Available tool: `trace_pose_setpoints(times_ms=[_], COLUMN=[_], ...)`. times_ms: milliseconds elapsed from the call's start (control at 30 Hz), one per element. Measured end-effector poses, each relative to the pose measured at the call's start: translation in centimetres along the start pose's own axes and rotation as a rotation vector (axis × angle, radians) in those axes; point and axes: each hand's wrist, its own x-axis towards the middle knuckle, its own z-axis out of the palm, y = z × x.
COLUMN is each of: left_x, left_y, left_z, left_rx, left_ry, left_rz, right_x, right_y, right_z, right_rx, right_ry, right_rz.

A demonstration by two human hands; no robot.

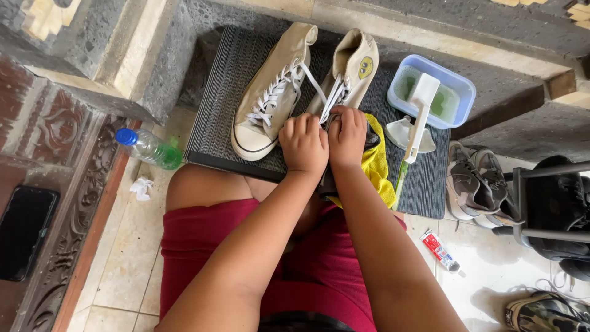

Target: Cleaning a pair of sneakers by removing laces, applying cleaning solution with a brush, and wiping with a cloth.

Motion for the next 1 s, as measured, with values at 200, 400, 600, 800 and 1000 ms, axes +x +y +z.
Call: trace_pose_setpoints(times_ms=[200,400,600,800,1000], left_x=[-0.03,0.47,0.29,-0.08,0.28], left_y=[-0.09,-0.24,-0.32,-0.4,-0.53], left_z=[0.54,0.51,0.67,1.08,0.43], left_rx=[-0.02,-0.146,-0.102,-0.138,-0.335], left_ry=[0.054,0.157,0.17,0.152,0.115], left_rz=[-0.005,0.036,0.013,-0.014,-0.078], right_x=[-0.38,-0.43,-0.35,-0.43,-0.9], right_y=[0.76,0.83,0.6,0.61,0.75], right_z=[0.41,0.33,0.3,0.17,-0.07], right_rx=[-0.003,0.004,0.005,0.006,0.039], right_ry=[-0.008,-0.015,-0.004,-0.011,0.002], right_rz=[-0.012,-0.024,-0.023,-0.028,0.066])
